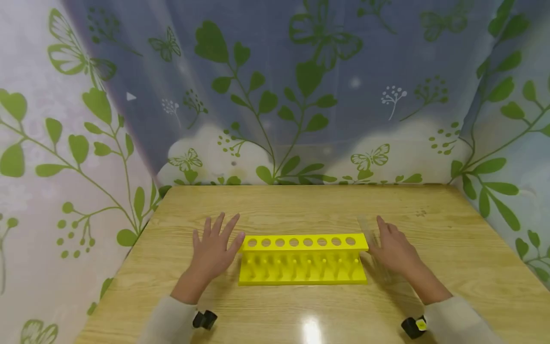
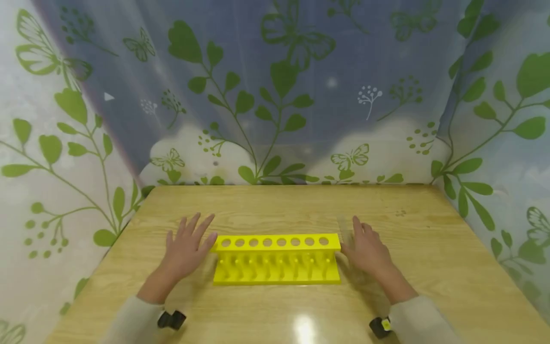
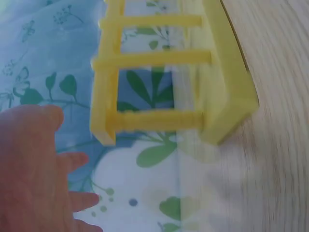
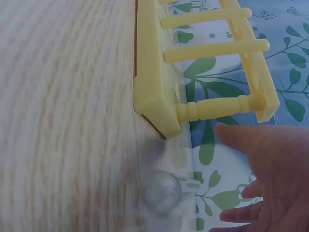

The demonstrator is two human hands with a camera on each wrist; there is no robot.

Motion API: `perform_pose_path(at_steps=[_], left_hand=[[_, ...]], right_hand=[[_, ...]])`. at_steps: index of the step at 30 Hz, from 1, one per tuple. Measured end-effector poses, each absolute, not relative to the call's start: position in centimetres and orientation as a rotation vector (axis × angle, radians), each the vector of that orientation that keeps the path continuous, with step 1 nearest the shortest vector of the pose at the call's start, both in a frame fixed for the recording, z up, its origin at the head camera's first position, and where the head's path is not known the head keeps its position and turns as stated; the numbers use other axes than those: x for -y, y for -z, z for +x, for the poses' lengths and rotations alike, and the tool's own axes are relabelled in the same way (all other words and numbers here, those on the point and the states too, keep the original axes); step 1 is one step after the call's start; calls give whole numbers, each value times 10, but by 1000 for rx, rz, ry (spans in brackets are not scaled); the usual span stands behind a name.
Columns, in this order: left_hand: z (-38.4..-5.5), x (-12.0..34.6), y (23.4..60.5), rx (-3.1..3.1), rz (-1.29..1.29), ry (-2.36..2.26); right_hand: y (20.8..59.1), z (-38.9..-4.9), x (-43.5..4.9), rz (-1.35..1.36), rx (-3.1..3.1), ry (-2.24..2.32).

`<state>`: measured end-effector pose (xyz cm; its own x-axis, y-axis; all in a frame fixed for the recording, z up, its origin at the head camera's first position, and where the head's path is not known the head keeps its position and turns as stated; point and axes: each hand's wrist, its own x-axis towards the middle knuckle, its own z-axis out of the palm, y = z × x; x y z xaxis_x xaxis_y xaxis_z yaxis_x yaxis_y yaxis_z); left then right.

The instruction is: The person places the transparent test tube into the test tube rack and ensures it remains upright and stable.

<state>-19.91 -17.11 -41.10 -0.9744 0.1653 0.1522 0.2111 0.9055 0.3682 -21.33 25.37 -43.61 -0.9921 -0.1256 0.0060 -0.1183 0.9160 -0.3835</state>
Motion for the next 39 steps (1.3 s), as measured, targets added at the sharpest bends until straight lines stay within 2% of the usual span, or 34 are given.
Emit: perform_pose_path(at_steps=[15, 39], left_hand=[[-197, 149, 416, 2845, -510, 524], [-195, 127, 428, 2859, -675, 465]], right_hand=[[432, -224, -247, 3, -2964, 566], [440, -236, -246, 82, -2922, 475]])
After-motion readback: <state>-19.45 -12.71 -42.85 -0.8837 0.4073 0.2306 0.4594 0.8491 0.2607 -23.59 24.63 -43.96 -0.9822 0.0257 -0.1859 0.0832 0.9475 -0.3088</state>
